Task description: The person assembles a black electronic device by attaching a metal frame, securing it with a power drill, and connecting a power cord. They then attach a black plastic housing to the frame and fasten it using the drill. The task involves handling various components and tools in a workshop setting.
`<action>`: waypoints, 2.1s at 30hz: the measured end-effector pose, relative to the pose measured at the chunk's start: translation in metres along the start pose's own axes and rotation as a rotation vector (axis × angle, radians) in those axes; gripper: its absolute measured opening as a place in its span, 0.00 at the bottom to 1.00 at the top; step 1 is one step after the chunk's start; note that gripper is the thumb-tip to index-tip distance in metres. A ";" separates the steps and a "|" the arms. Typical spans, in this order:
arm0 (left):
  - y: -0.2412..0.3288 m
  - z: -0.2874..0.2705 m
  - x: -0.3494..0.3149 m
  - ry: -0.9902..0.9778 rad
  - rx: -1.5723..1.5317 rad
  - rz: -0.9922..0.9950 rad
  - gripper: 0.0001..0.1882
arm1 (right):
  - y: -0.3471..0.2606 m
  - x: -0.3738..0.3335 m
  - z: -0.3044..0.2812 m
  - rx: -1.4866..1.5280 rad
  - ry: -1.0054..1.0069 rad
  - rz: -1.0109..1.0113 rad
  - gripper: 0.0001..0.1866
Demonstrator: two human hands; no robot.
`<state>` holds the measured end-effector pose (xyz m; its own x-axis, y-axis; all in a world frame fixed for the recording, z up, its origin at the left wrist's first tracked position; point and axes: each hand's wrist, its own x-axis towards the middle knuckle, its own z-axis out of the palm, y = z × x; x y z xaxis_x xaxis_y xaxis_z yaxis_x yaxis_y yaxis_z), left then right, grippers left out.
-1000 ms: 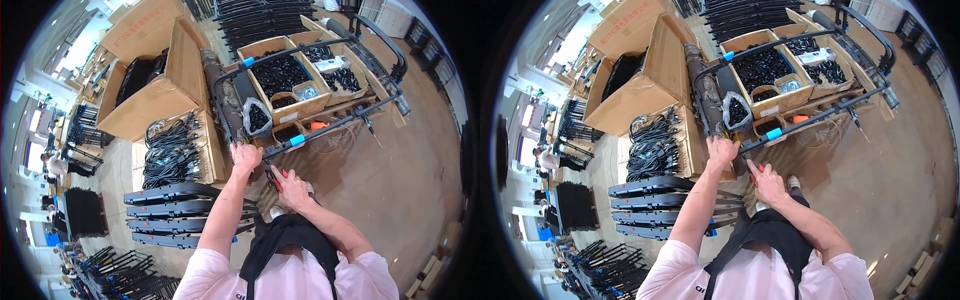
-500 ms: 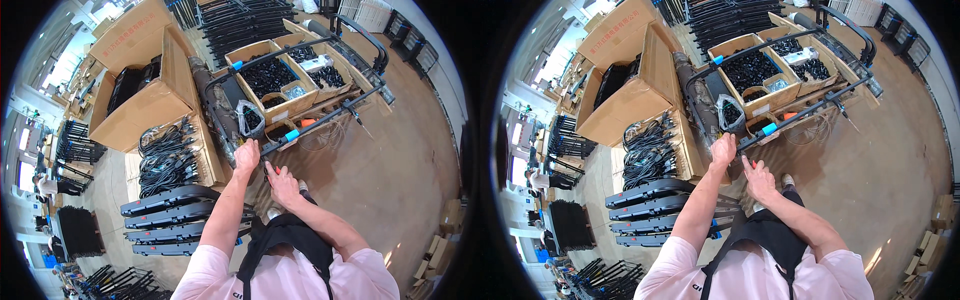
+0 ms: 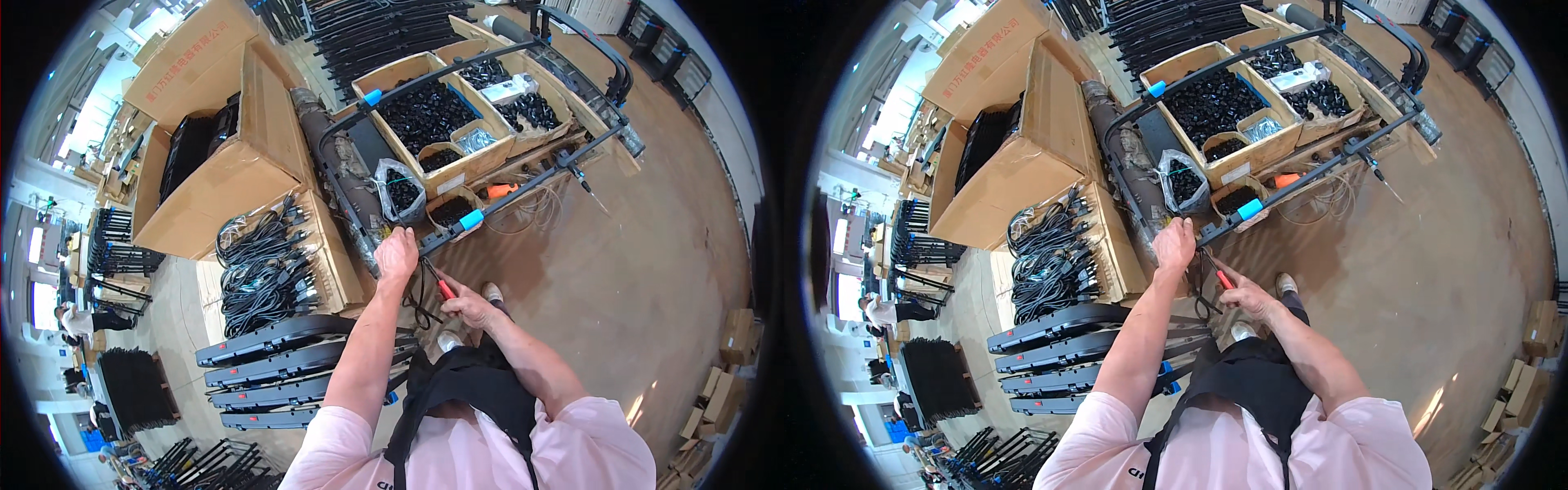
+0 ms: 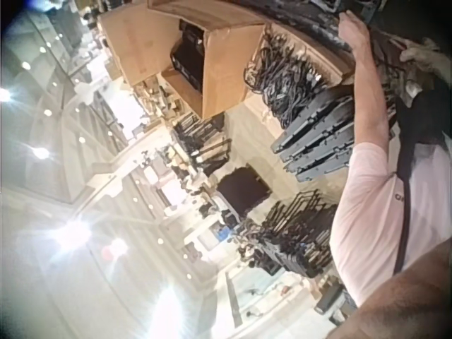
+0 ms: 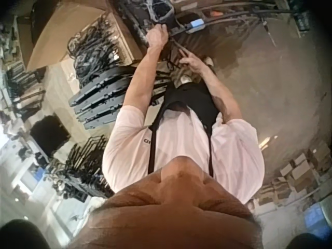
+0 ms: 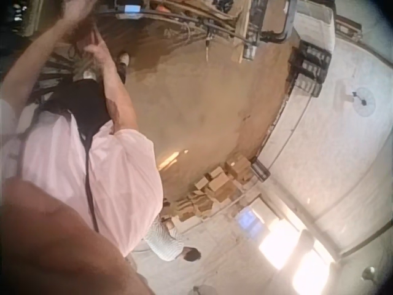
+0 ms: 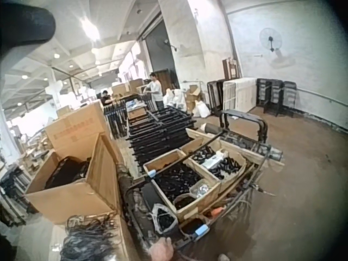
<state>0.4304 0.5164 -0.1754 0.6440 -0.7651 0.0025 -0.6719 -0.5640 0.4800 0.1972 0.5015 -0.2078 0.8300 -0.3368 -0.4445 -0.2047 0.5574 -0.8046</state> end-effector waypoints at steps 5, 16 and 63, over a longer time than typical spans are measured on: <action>0.000 0.000 0.006 -0.009 0.014 -0.027 0.23 | -0.029 0.013 -0.001 -1.185 0.171 0.205 0.47; 0.015 0.002 0.012 0.017 0.066 -0.054 0.20 | -0.014 0.045 -0.072 -1.135 0.253 0.314 0.24; -0.271 -0.461 0.300 0.388 0.510 -0.883 0.16 | -0.206 -0.008 -0.249 -0.874 0.273 0.062 0.24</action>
<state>0.9740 0.5828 0.0994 0.9853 0.0727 0.1548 0.0691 -0.9972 0.0286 0.1038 0.2000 -0.1367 0.6755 -0.5552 -0.4851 -0.6568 -0.1543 -0.7381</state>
